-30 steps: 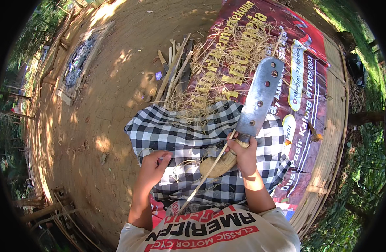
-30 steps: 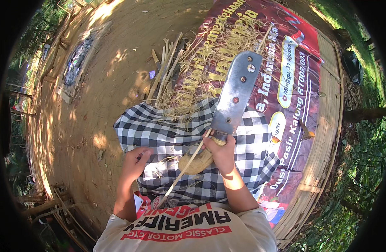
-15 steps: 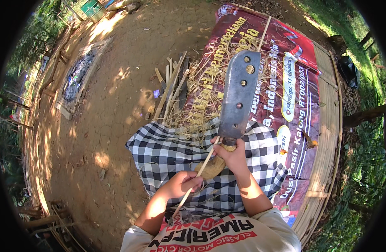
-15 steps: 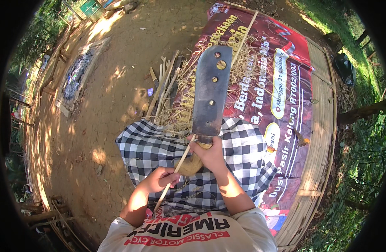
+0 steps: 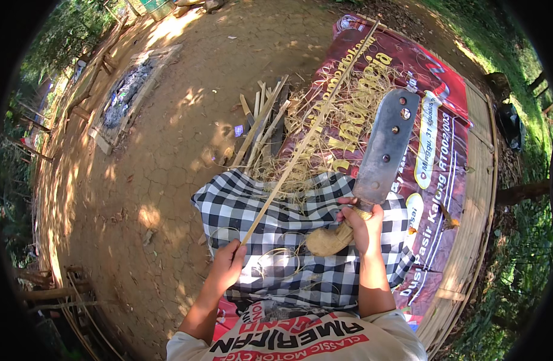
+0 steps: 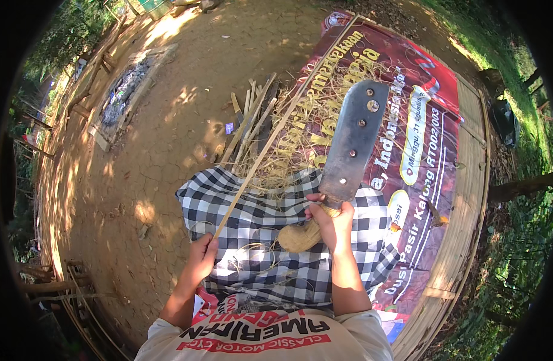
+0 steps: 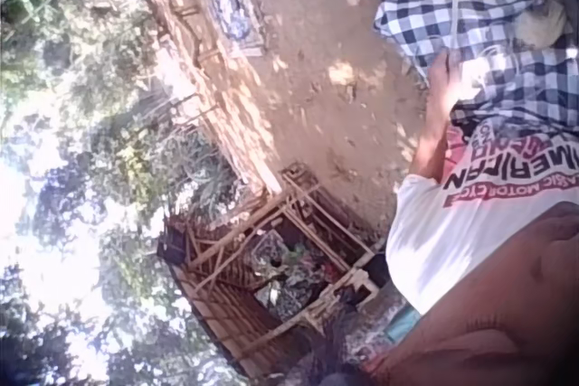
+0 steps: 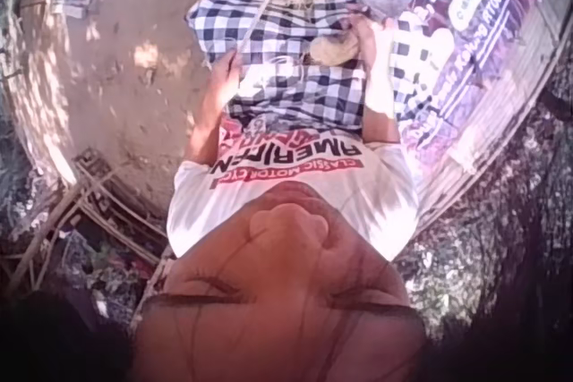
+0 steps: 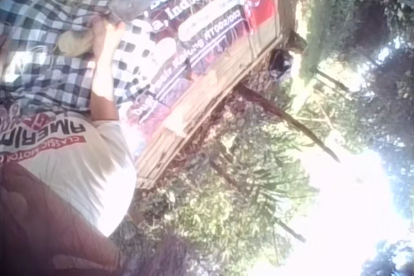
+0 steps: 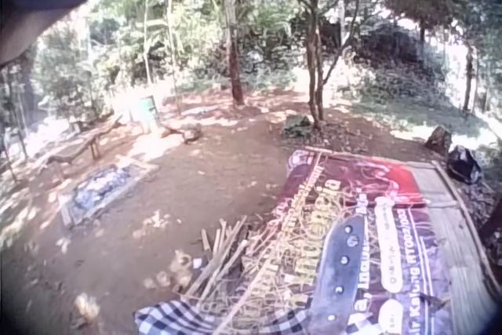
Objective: The person shaves and thins bamboo strips by hand using a large knife against a cloth-covered lap in an outdoor workspace.
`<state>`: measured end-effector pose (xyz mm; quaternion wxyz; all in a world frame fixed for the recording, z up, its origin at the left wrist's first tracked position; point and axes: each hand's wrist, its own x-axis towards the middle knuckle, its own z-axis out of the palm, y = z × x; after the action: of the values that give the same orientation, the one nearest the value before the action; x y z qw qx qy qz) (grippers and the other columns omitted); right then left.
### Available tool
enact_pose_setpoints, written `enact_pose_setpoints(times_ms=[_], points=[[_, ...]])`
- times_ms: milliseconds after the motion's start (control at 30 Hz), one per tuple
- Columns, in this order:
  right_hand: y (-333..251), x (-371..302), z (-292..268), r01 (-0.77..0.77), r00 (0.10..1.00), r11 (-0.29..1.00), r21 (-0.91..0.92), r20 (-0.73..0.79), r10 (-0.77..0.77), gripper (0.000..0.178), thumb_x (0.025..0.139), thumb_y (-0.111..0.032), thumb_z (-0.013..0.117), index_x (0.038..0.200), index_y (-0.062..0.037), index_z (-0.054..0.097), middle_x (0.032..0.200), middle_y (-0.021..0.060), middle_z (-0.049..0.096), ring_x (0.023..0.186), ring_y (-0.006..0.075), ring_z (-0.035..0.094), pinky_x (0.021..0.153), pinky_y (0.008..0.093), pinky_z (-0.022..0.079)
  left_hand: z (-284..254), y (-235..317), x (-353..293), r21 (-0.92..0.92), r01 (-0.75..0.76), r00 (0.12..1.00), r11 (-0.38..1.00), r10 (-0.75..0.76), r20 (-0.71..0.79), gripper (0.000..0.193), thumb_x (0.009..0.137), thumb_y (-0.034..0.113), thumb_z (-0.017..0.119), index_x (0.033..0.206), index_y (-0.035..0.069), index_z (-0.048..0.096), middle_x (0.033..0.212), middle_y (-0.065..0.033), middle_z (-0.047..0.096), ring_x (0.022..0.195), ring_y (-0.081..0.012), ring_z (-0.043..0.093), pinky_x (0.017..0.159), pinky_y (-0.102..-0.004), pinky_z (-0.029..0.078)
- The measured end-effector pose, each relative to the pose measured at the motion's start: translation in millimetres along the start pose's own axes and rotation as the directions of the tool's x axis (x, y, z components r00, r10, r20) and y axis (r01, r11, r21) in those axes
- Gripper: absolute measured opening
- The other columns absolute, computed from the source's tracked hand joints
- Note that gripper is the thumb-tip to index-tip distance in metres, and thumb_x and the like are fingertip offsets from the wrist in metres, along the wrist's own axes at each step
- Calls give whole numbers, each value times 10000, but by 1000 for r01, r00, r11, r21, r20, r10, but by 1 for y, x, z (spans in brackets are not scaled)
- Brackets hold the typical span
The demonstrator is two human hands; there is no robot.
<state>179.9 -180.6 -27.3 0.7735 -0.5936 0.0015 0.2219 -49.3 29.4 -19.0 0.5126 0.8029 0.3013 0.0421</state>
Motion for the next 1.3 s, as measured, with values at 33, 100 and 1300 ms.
enact_pose_setpoints(times_ms=[33,100,1300], points=[[-2,0,-1,14,1000,1000,-24,3,-14,171,796,57,611,947,14,544,970,165,673,664,161,634,609,275,523,-1,-20,-3,-5,11,1000,1000,-11,-11,271,960,161,529,747,-5,503,513,-34,446,490,-81,430,464,-291,363],[-4,1,-2,42,999,997,-71,16,-41,166,801,51,623,946,18,551,962,155,674,666,154,635,607,267,519,-3,-34,-10,-46,13,1000,999,-14,-19,290,971,171,506,738,-2,501,524,-28,458,497,-78,433,471,-280,365],[63,12,95,839,538,150,-523,839,-83,425,608,-149,754,959,-42,542,843,86,571,805,260,601,709,353,507,-4,-59,-19,277,116,973,954,-53,-225,231,942,160,529,769,7,530,593,-229,521,562,-426,543,487,-433,398]])
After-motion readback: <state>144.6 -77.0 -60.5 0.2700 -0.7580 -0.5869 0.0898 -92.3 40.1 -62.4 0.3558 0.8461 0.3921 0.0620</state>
